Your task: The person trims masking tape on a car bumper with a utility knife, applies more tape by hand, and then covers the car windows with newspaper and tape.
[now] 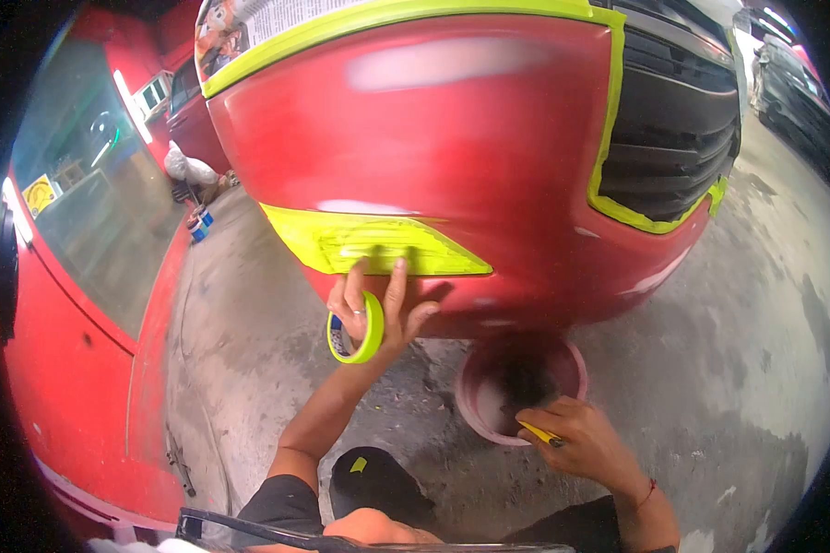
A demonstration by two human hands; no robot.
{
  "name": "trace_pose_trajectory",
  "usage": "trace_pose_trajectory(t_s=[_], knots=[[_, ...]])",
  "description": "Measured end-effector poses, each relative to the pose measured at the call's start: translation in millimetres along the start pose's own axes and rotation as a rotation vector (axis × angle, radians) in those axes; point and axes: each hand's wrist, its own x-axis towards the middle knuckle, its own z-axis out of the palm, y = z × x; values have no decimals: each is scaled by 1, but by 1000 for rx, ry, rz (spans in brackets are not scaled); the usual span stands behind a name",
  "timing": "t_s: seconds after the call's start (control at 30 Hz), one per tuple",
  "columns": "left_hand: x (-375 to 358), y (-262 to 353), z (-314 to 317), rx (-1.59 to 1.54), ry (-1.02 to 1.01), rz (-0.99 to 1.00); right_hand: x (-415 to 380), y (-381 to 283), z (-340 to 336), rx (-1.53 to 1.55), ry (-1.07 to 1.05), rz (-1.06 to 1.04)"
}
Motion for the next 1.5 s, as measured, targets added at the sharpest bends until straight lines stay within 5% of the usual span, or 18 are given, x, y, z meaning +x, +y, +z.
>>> trace_pose_trajectory(t_s=[0.7, 1.5], knots=[[1, 30, 13, -135, -38, -24, -1, -10, -4, 4, 27, -20], [-23, -58, -17, 236, -27, -80, 0, -19, -4, 0, 48, -1]])
